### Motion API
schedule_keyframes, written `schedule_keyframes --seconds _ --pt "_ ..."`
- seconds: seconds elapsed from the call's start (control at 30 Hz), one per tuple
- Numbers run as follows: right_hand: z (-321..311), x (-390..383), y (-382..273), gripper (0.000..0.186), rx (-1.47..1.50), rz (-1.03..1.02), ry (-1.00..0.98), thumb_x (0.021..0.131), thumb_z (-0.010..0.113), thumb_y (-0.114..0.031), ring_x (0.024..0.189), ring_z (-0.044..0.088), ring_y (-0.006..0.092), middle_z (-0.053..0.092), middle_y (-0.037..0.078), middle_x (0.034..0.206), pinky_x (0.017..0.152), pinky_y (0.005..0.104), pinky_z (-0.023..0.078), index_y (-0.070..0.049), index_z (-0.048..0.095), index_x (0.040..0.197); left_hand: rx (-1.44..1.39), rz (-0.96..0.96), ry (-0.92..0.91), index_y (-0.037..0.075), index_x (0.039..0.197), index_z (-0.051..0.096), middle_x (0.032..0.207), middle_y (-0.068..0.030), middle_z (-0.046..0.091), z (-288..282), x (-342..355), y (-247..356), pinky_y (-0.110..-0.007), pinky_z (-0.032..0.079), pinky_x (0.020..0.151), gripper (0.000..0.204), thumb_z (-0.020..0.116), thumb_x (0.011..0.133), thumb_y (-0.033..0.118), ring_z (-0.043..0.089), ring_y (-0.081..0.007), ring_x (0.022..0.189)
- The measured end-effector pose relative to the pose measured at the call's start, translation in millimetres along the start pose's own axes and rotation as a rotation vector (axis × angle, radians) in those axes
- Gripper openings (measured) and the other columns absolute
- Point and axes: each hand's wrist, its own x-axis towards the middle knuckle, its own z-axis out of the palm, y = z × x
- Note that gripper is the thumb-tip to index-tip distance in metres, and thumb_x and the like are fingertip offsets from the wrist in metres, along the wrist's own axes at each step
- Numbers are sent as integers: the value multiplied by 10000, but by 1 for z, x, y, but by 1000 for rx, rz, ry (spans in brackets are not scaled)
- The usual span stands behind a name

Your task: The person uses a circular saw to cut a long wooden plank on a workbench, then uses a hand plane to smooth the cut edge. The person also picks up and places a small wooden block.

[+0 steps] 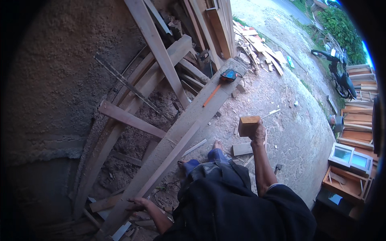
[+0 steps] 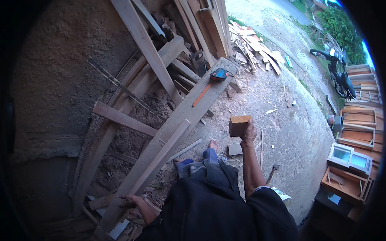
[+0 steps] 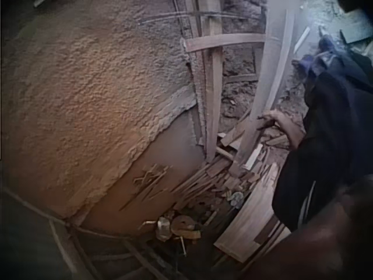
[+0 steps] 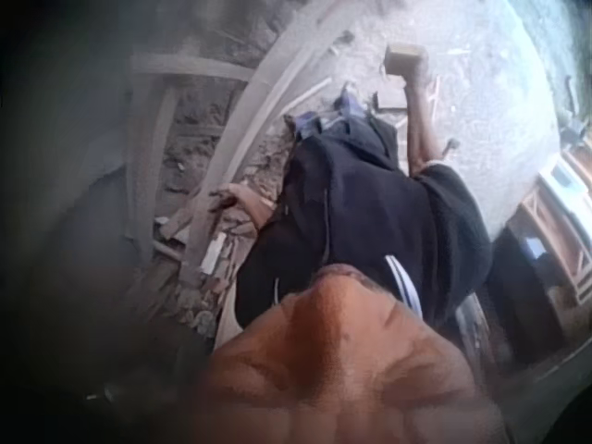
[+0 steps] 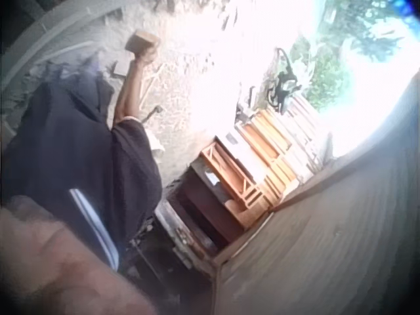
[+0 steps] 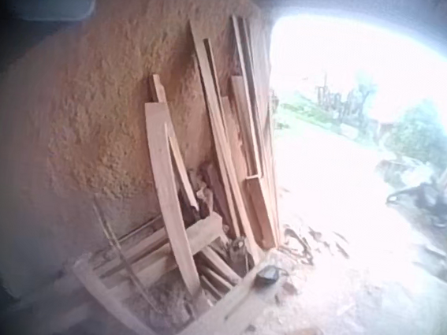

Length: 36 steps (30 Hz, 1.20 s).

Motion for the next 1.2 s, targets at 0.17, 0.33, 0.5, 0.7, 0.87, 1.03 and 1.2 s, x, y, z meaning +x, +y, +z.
schedule_keyframes --seconds 0.17,0.33,0.5,0.7,0.87,1.03,1.2 --pt "-105 44 75 567 55 298 376 896 702 -471 896 672 274 644 137 1079 713 455 581 13 612 1179 -257 510 -233 -4 1524 346 1491 -293 431 -3 -78 109 -506 377 1134 668 546 1035 404 454 -438 1370" --pt "-186 48 68 751 280 443 610 857 696 -575 1070 648 360 596 194 1247 820 554 563 -11 542 1328 -515 862 -491 17 1521 373 1552 -236 386 1 -187 247 -477 319 1176 648 547 1035 409 409 -381 1416" --pt "-243 22 38 943 337 572 677 846 639 -703 1189 590 467 454 244 1461 896 593 546 -165 296 1541 -771 1212 -875 -10 1522 349 1549 -229 394 -17 -309 341 -474 287 1206 617 535 1043 330 380 -371 1445" --pt "-254 -40 107 747 -291 622 381 885 650 -553 1044 680 363 637 170 1316 843 526 559 -102 481 1456 -812 1470 -1407 -40 1483 405 1520 -226 432 -37 -449 372 -466 263 1200 552 502 996 202 392 -355 1426" --pt "-238 -75 169 540 -640 445 89 900 637 -507 943 706 241 739 130 1007 792 416 568 -91 671 1243 -710 1410 -1955 -38 1071 698 1409 -212 562 -35 -543 387 -423 360 1123 330 537 1002 241 492 -314 1330" --pt "-210 -83 171 540 -452 551 227 903 638 -512 934 700 230 739 117 993 783 414 566 -100 670 1251 -570 1582 -2262 -34 761 662 1235 -195 689 -34 -637 415 -367 465 966 392 578 1035 233 622 -248 1141" --pt "-195 -61 159 541 -260 561 368 906 639 -517 925 694 219 739 105 979 774 413 563 -109 669 1259 -165 1741 -2546 -37 1216 646 1192 -150 693 -71 -742 423 -324 479 987 269 554 1044 147 633 -208 1143"
